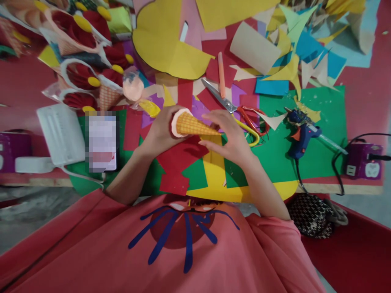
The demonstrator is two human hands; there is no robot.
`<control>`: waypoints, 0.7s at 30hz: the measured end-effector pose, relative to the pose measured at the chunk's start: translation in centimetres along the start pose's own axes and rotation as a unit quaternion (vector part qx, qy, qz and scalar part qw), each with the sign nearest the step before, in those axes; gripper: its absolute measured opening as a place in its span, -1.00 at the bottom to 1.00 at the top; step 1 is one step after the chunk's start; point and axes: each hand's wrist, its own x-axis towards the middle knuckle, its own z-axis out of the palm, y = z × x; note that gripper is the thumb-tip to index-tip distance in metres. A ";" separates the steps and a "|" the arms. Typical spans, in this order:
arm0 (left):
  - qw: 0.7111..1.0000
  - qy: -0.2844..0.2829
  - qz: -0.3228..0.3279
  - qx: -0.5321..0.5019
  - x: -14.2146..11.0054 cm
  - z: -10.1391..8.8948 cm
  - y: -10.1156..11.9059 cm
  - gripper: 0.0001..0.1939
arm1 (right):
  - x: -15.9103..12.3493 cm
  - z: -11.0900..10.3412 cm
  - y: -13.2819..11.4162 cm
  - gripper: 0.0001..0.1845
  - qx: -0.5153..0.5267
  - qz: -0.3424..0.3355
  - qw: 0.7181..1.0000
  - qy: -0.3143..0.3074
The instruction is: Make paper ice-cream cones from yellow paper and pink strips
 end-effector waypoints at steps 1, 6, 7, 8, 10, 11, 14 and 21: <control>1.000 0.006 -0.005 -0.018 0.0 0.1 0.0 -0.40 | -0.1 -0.1 0.0 -0.45 0.039 0.018 0.999 0.025; 0.998 0.006 0.001 -0.057 0.0 0.6 0.4 -0.39 | -0.3 0.5 -0.3 -0.65 0.054 0.020 0.995 0.076; 0.998 0.000 0.004 -0.064 0.0 0.7 0.5 -0.37 | -0.3 0.6 -0.4 -0.70 0.041 0.000 0.995 0.087; 0.997 -0.007 0.008 -0.071 0.0 0.7 0.6 -0.33 | -0.3 0.7 -0.5 -0.74 0.031 -0.022 0.995 0.097; 0.996 -0.021 0.013 -0.081 0.0 0.6 0.7 -0.28 | -0.3 0.6 -0.7 -0.77 0.015 -0.059 0.993 0.103; 0.996 -0.025 0.013 -0.080 0.0 0.6 0.7 -0.29 | -0.4 0.6 -0.7 -0.77 0.006 -0.069 0.993 0.098; 0.998 -0.025 0.009 -0.064 0.0 0.5 0.7 -0.40 | -0.4 0.5 -0.7 -0.76 -0.016 -0.077 0.995 0.066; 0.998 -0.035 0.002 -0.049 0.0 0.2 0.6 -0.20 | -0.5 0.6 -0.4 -0.77 -0.025 -0.087 0.991 0.101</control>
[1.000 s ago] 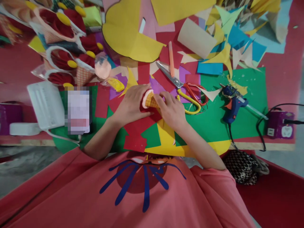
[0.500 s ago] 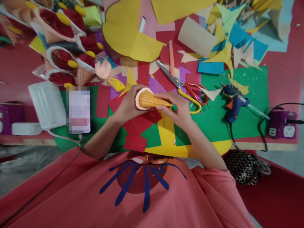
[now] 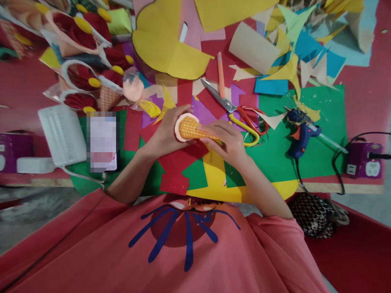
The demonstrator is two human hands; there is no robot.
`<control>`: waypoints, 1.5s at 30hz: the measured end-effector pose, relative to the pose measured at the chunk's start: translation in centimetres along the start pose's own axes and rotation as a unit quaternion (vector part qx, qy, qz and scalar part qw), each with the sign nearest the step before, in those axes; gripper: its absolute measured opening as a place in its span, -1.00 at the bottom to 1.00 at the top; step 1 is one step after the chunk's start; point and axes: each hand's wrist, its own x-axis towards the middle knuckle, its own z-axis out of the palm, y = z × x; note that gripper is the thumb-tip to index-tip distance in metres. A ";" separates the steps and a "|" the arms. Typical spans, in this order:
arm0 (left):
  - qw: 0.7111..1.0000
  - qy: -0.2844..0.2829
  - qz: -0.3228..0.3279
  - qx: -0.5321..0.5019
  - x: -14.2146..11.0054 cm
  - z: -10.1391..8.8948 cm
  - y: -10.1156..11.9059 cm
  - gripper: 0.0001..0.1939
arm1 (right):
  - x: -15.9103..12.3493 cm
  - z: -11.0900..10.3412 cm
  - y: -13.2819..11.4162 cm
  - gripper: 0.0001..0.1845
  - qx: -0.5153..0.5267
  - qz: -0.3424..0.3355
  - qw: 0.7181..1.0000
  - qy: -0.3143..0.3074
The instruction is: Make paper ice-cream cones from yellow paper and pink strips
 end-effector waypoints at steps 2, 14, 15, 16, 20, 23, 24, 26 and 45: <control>0.998 0.001 -0.024 -0.059 -0.1 0.0 0.0 0.04 | -0.2 0.1 0.0 -0.78 -0.013 0.028 0.998 0.055; 0.919 0.018 -0.177 -0.351 0.8 1.0 -0.6 -0.26 | -0.8 4.1 -1.0 -0.58 0.270 0.271 0.923 0.046; 0.918 0.017 -0.179 -0.353 0.9 0.9 -0.8 -0.25 | -0.8 4.1 -1.2 -0.56 0.313 0.285 0.906 0.020; 0.916 0.017 -0.183 -0.358 0.9 0.8 -0.9 -0.26 | -0.8 4.1 -1.4 -0.56 0.349 0.301 0.887 -0.006; 0.881 0.049 -0.205 -0.424 0.9 0.6 -0.1 -0.41 | -0.5 4.0 -1.9 -0.57 0.442 0.381 0.806 -0.099; 0.805 0.080 -0.235 -0.539 1.1 0.4 1.4 -0.58 | -0.1 4.0 -2.0 -0.50 0.478 0.416 0.764 -0.123; 0.776 0.079 -0.244 -0.576 1.2 0.3 1.8 -0.59 | 0.0 4.0 -2.0 -0.48 0.486 0.420 0.757 -0.120; 0.729 0.081 -0.265 -0.626 1.4 0.1 2.3 -0.57 | 0.0 4.0 -2.0 -0.49 0.496 0.423 0.751 -0.105; 0.769 0.037 -0.262 -0.583 0.7 1.1 2.6 -0.54 | -0.4 2.2 -1.0 -0.79 0.105 0.171 0.980 0.010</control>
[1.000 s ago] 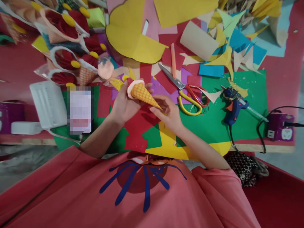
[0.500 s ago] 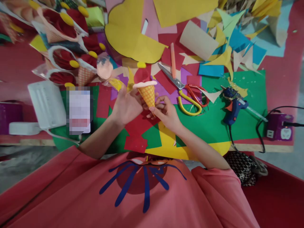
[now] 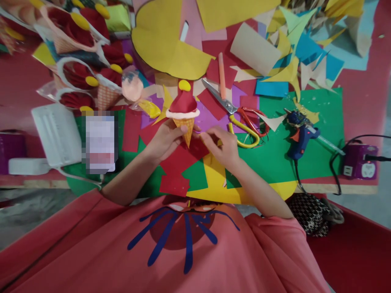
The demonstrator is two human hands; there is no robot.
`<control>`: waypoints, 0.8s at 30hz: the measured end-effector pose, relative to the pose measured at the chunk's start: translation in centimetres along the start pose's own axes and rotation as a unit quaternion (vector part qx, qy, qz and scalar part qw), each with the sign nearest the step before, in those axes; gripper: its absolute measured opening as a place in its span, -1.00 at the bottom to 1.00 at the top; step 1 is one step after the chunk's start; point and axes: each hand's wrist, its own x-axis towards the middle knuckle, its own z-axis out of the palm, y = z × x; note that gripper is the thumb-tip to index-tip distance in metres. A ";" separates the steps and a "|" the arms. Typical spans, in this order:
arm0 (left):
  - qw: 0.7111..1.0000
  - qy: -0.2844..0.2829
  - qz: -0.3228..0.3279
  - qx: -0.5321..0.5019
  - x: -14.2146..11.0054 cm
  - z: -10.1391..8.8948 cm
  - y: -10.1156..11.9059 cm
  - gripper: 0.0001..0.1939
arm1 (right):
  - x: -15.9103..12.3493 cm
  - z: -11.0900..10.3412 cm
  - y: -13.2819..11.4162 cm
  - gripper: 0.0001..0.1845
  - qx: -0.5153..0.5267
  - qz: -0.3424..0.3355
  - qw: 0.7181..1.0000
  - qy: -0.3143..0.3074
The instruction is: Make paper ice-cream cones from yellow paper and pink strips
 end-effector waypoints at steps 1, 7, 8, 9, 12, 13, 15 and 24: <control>1.000 0.004 0.000 0.009 -0.1 0.1 0.0 -0.52 | 0.0 -0.2 0.0 -0.85 -0.034 -0.052 0.997 0.039; 0.999 0.006 -0.049 -0.007 -0.6 0.9 0.1 -0.59 | 0.1 -0.3 -0.1 -0.75 -0.117 -0.226 0.967 0.017; 0.998 0.022 -0.051 -0.009 -0.6 1.0 0.1 -0.60 | 0.1 -0.2 -0.1 -0.75 -0.123 -0.230 0.965 0.005; 0.998 0.034 -0.048 -0.012 -0.6 1.0 0.0 -0.62 | 0.1 -0.1 -0.1 -0.75 -0.126 -0.234 0.964 -0.003; 0.998 0.024 -0.045 -0.039 -0.5 1.0 0.0 -0.74 | 0.1 0.0 -0.1 -0.76 -0.126 -0.236 0.964 -0.008; 0.997 0.015 -0.047 -0.052 -0.4 0.9 -0.1 -0.78 | 0.1 -0.1 -0.1 -0.76 -0.125 -0.231 0.965 -0.007; 0.997 0.004 -0.047 -0.066 -0.4 0.9 -0.1 -0.80 | 0.1 -0.2 -0.1 -0.75 -0.120 -0.222 0.968 -0.004; 0.999 -0.010 0.012 0.042 -0.2 0.7 -1.0 -0.52 | 0.1 0.0 -0.2 -0.64 -0.128 -0.234 0.964 -0.012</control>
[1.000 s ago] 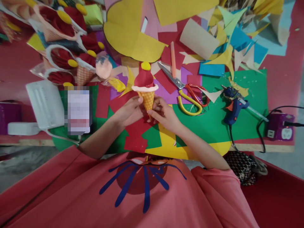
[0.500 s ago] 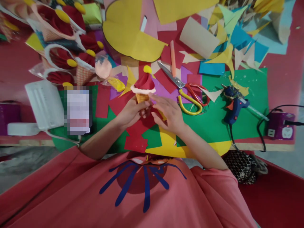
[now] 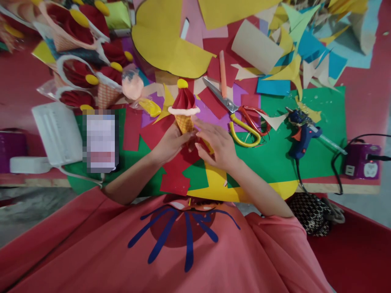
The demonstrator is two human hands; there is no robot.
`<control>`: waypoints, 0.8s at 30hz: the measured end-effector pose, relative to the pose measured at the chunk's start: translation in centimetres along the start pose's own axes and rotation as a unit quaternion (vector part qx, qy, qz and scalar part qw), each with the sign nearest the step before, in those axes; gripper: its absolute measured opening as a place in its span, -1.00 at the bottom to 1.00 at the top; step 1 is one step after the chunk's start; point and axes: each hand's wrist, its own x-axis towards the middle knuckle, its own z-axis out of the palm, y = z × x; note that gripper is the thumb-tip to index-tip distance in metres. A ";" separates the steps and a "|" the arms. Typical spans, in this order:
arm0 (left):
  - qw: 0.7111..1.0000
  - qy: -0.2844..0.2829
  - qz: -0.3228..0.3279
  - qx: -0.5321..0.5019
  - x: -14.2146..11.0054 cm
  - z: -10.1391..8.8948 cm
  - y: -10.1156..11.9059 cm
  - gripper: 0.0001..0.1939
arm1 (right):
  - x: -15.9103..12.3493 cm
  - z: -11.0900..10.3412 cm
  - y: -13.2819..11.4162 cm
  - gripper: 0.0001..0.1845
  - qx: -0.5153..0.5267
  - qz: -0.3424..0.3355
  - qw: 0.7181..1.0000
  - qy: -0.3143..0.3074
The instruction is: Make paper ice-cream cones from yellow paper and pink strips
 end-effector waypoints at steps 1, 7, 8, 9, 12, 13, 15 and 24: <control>1.000 0.003 -0.001 0.008 0.0 0.0 -0.1 -0.50 | 0.0 0.0 0.0 -0.63 -0.004 -0.003 1.000 -0.004; 0.998 0.025 -0.026 0.047 -0.2 0.1 0.1 -0.54 | -0.6 0.2 0.5 -0.64 0.028 0.028 0.999 -0.015; 0.997 0.033 -0.031 0.055 -0.2 0.1 0.2 -0.57 | -0.6 0.2 0.5 -0.64 0.038 0.036 0.999 -0.014; 0.997 0.039 -0.036 0.064 -0.2 0.2 0.3 -0.60 | -0.7 0.2 0.5 -0.64 0.042 0.041 0.998 -0.012; 0.993 0.051 -0.047 0.092 -0.2 0.4 0.6 -0.63 | -0.5 0.0 0.4 -0.64 0.025 0.037 0.999 -0.014; 0.992 0.055 -0.049 0.100 -0.3 0.5 0.7 -0.62 | -0.4 0.0 0.3 -0.64 0.021 0.036 0.999 -0.017; 0.990 0.065 -0.051 0.112 -0.3 0.6 0.7 -0.60 | -0.2 -0.2 0.1 -0.66 0.033 0.046 0.998 -0.024; 0.990 0.058 -0.050 0.116 -0.3 0.5 0.4 -0.62 | -0.9 0.2 0.3 -0.67 0.185 0.138 0.972 0.043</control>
